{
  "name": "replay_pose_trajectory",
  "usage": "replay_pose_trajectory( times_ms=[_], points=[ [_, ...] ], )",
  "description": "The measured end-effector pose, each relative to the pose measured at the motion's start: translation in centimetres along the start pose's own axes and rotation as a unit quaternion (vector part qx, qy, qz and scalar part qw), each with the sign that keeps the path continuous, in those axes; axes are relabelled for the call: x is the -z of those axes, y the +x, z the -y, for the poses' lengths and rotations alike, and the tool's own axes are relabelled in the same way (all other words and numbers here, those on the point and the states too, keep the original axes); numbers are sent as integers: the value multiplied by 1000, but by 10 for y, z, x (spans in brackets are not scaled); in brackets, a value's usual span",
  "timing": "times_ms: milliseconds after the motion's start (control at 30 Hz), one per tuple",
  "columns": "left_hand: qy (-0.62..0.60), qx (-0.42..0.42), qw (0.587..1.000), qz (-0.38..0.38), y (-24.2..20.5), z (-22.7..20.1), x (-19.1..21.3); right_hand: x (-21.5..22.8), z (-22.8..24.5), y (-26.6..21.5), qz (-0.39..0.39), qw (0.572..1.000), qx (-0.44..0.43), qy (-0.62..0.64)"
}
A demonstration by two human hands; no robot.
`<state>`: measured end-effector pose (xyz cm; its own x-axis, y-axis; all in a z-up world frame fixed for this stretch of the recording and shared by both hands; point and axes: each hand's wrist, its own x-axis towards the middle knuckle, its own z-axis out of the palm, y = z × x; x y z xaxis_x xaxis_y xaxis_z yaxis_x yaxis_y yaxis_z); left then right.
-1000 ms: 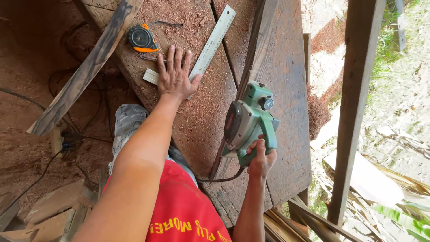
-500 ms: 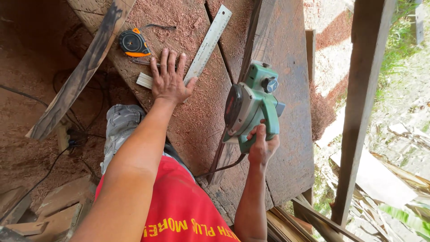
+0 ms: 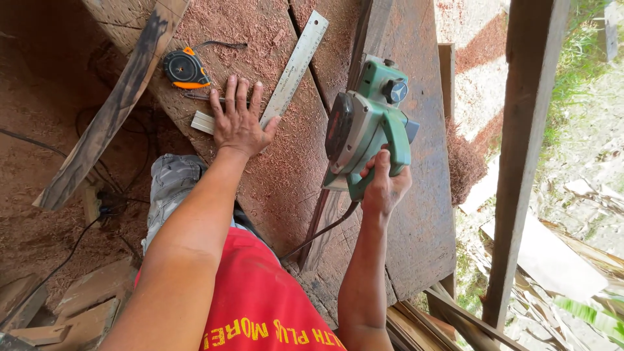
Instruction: The person marks a curved line on a long piece of wood using a pencil and a flexible template. They then use a handheld electric planer to smooth the wood surface along the marked area.
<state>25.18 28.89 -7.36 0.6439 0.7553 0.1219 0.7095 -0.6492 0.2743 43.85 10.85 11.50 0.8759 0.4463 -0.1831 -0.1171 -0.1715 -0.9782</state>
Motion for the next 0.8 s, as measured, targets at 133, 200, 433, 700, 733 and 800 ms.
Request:
replay_pose_trajectory(
  times_ms=[133, 200, 433, 700, 733, 800],
  points=[
    [1, -2, 1000, 0, 1, 0, 1, -9, 3, 23, -9, 1000, 7, -1],
    [-8, 0, 1000, 7, 2, 0, 4, -10, 6, 31, -7, 1000, 14, 10],
    [-6, 8, 999, 34, 5, 4, -3, 42, 15, -44, 8, 999, 28, -19],
    [-7, 14, 999, 50, 3, -1, -5, 64, -41, -100, 34, 998, -15, -47],
    [-16, 18, 998, 55, 3, 0, -1, 58, -41, -99, 33, 999, -14, -31],
    [-14, 16, 998, 51, 2, 1, 1, 47, -36, -85, 28, 999, -13, -17]
  ],
)
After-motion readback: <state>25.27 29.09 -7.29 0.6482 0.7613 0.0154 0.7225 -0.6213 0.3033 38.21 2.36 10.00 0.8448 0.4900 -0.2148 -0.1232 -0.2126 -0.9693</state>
